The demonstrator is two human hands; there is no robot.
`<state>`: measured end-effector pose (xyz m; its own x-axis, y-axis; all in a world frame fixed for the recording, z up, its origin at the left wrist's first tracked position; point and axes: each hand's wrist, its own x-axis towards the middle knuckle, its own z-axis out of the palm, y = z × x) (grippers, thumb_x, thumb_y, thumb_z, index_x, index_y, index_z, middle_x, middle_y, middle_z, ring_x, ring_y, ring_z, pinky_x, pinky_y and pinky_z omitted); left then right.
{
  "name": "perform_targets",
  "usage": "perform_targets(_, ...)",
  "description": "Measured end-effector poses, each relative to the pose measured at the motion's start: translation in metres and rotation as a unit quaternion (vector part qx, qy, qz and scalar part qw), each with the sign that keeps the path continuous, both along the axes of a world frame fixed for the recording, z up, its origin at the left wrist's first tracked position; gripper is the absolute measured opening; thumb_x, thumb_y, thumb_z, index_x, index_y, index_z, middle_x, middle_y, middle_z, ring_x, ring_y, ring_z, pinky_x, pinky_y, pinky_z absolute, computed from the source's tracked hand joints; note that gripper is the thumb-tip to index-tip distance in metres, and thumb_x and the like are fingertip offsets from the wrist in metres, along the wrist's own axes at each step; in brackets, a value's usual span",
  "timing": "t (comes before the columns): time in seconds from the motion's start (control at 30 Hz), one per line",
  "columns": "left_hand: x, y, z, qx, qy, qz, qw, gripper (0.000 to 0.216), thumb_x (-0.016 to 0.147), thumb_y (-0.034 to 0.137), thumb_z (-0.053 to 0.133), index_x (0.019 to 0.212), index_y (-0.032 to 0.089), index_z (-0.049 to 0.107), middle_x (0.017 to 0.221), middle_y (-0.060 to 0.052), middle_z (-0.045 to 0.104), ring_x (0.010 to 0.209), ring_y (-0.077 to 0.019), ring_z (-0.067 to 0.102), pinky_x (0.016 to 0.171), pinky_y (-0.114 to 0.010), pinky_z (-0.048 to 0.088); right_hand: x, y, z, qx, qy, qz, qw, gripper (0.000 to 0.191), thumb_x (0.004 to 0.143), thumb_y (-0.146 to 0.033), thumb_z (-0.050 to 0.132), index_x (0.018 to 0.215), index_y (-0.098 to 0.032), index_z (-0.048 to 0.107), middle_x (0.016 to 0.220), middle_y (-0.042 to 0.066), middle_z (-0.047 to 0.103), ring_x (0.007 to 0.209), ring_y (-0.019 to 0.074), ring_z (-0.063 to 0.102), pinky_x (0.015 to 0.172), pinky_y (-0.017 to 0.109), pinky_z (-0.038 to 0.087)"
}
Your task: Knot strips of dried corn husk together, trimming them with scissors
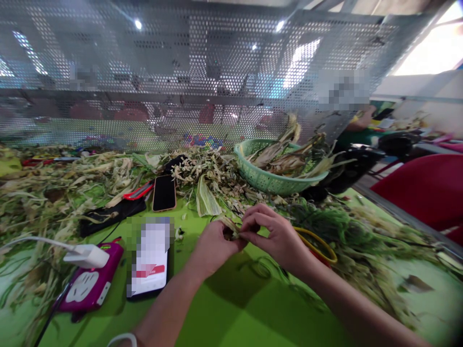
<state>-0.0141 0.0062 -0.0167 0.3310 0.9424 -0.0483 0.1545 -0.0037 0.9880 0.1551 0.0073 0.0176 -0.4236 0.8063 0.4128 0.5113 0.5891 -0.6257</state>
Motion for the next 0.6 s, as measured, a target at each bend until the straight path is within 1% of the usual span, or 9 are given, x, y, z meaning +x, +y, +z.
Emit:
perform_targets(0.17,0.0001,-0.0003,0.0008,-0.003,-0.009,0.0,1.0,0.011,0.066,0.024,0.065,0.068,0.015,0.058,0.056,0.005,0.046,0.051,-0.0076,0.036,0.05,-0.022,0.027,-0.0017,-0.0013,0.0022,0.007,-0.015,0.016,1.0,0.009,0.083,-0.021,0.061,0.08,-0.022,0.069,0.093,0.006,0.061,0.087,0.0182,0.061,0.077,0.03,0.05)
perform_targets(0.27,0.0008,0.0009,0.001,-0.002,-0.029,0.001,1.0,0.013,0.067,0.025,0.067,0.072,0.014,0.061,0.062,0.003,0.052,0.055,-0.0086,0.042,0.053,-0.021,0.032,-0.0006,-0.001,0.004,-0.007,0.001,0.032,0.999,0.015,0.086,-0.019,0.056,0.091,-0.023,0.07,0.099,0.007,0.063,0.093,0.0191,0.061,0.083,0.032,0.049)
perform_targets(0.33,0.0009,0.0017,0.0013,-0.007,-0.041,-0.001,0.999,0.016,0.066,0.025,0.068,0.075,0.014,0.063,0.067,0.001,0.057,0.06,-0.0103,0.047,0.057,-0.022,0.036,0.0008,-0.0005,0.0039,-0.016,0.015,0.024,0.999,0.02,0.087,-0.018,0.054,0.1,-0.023,0.068,0.101,0.007,0.064,0.095,0.0193,0.061,0.085,0.032,0.049)
perform_targets(0.4,0.0008,0.0022,0.0011,-0.012,-0.052,-0.004,0.999,0.016,0.066,0.023,0.068,0.078,0.014,0.063,0.07,0.0,0.059,0.063,-0.0117,0.05,0.06,-0.023,0.039,0.0019,-0.0001,0.0023,-0.02,0.026,0.007,0.999,0.022,0.086,-0.017,0.055,0.104,-0.023,0.066,0.1,0.006,0.066,0.093,0.0191,0.062,0.083,0.031,0.049)
perform_targets(0.47,0.0009,0.0023,0.0002,-0.009,-0.065,-0.008,0.998,0.016,0.066,0.021,0.067,0.08,0.014,0.064,0.071,0.0,0.06,0.065,-0.0121,0.052,0.062,-0.023,0.04,0.0019,-0.0001,-0.0001,-0.021,0.031,-0.004,0.999,0.022,0.085,-0.016,0.056,0.104,-0.023,0.066,0.099,0.005,0.067,0.091,0.0183,0.063,0.081,0.03,0.05)
perform_targets(0.6,0.0022,0.0012,-0.0025,-0.014,-0.079,-0.01,0.997,0.017,0.066,0.019,0.066,0.083,0.014,0.064,0.071,0.0,0.061,0.065,-0.012,0.052,0.063,-0.024,0.041,-0.0014,-0.0021,-0.0033,-0.018,0.027,0.0,0.999,0.025,0.084,-0.015,0.058,0.106,-0.024,0.066,0.096,0.003,0.069,0.085,0.0167,0.065,0.078,0.028,0.051)
